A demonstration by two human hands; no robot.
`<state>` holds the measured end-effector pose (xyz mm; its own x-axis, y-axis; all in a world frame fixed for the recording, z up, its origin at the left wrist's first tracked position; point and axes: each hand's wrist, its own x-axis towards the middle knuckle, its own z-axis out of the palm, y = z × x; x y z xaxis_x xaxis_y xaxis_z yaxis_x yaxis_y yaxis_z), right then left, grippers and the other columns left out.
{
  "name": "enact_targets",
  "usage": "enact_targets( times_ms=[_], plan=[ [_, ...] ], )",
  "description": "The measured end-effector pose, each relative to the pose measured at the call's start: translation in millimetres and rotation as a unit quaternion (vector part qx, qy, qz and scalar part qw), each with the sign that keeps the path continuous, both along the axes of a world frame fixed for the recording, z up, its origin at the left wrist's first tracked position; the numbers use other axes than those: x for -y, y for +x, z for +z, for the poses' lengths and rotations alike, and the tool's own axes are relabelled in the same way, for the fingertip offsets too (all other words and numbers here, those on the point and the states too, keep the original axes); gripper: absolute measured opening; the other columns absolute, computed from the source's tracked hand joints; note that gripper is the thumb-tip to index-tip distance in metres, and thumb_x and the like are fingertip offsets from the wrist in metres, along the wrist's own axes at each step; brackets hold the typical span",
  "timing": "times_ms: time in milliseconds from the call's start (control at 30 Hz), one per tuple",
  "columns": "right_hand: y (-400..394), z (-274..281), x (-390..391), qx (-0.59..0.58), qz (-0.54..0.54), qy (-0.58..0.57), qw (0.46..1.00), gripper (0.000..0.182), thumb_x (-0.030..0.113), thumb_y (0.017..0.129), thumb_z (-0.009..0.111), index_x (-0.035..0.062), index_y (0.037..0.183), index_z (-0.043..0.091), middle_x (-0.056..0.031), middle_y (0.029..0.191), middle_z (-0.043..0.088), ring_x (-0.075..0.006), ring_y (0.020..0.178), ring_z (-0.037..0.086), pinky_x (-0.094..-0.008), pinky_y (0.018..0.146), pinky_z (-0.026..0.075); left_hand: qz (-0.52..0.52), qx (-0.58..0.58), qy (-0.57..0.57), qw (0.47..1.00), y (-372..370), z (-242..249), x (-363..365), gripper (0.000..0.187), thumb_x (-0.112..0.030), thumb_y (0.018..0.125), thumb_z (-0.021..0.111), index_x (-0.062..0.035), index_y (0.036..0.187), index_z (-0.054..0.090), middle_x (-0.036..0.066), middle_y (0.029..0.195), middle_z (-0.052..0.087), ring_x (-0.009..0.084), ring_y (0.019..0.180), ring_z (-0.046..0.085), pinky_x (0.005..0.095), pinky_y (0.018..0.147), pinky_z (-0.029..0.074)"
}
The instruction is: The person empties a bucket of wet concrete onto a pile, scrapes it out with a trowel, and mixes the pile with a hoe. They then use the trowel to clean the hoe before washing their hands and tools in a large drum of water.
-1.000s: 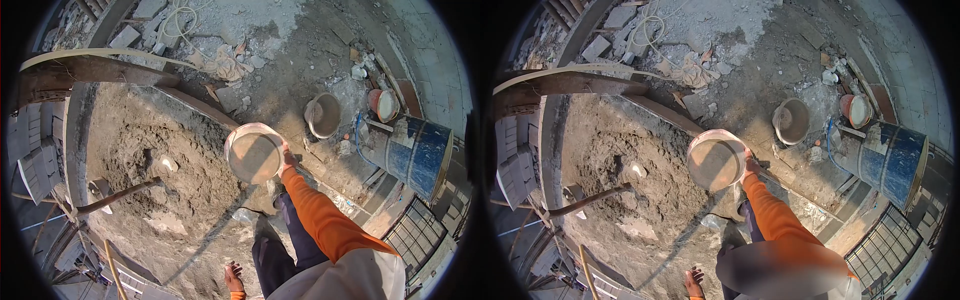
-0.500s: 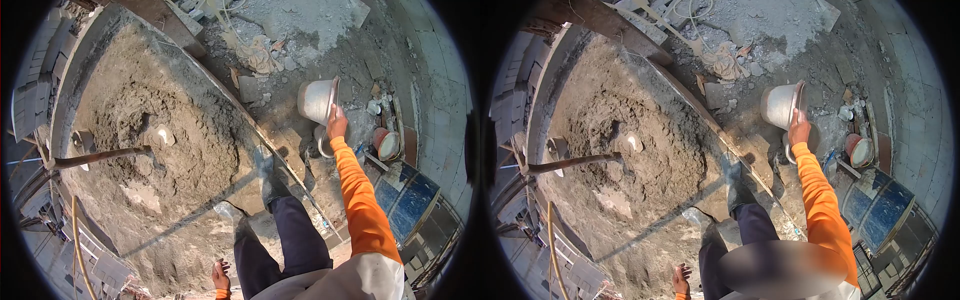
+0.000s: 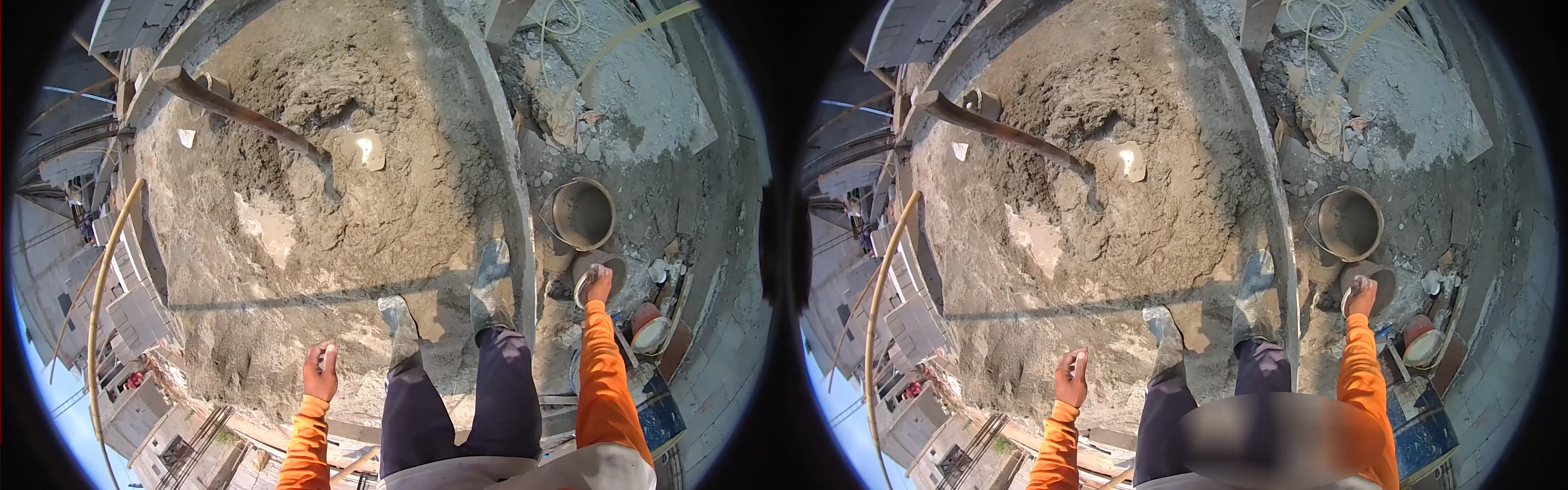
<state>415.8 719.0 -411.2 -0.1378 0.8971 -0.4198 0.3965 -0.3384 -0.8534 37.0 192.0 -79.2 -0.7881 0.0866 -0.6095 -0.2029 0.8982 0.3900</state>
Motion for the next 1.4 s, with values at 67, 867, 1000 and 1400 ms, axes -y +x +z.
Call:
enact_targets(
  times_ms=[67,867,1000,1400],
  plan=[
    [-7,59,39,0.062,-0.053,-0.05,0.995,0.012,0.013,0.093,0.054,0.0082,0.087,0.063,0.0004,0.081,0.056,-0.0123,0.076,0.055,-0.0262,0.072,0.045,-0.072,-0.099,0.022,0.992,-104,-15,-15,0.033,-0.027,0.097,0.058,-0.0062,0.123,0.06,0.014,0.119,0.061,0.0253,0.106,0.06,0.0357,0.089,0.047],
    [-127,171,219,0.207,0.286,-0.129,0.927,0.05,0.039,0.096,0.059,-0.0038,0.072,0.068,-0.005,0.061,0.063,-0.011,0.059,0.06,-0.0265,0.059,0.048,0.022,-0.192,0.299,0.934,-55,30,-36,0.046,-0.04,0.083,0.063,-0.0028,0.109,0.055,0.024,0.137,0.047,0.0395,0.14,0.031,0.0499,0.113,0.023],
    [-288,168,336,-0.016,0.353,-0.434,0.829,0.062,0.046,0.096,0.056,-0.0046,0.133,0.05,-0.0156,0.126,0.059,-0.0238,0.105,0.064,-0.036,0.082,0.056,0.083,0.025,0.365,0.927,15,31,4,0.067,-0.037,0.085,0.065,-0.0035,0.138,0.041,0.025,0.16,0.005,0.0357,0.149,0.007,0.0449,0.118,0.011],
    [-422,105,512,0.003,0.267,-0.55,0.791,0.013,0.013,0.084,0.07,0.011,0.086,0.057,0.0044,0.062,0.047,-0.0067,0.049,0.042,-0.0264,0.042,0.037,0.463,0.256,0.294,0.796,114,-79,80,0.026,-0.013,0.081,0.069,0.0024,0.097,0.056,0.007,0.064,0.058,0.0199,0.052,0.062,0.0318,0.048,0.053]
  ],
)
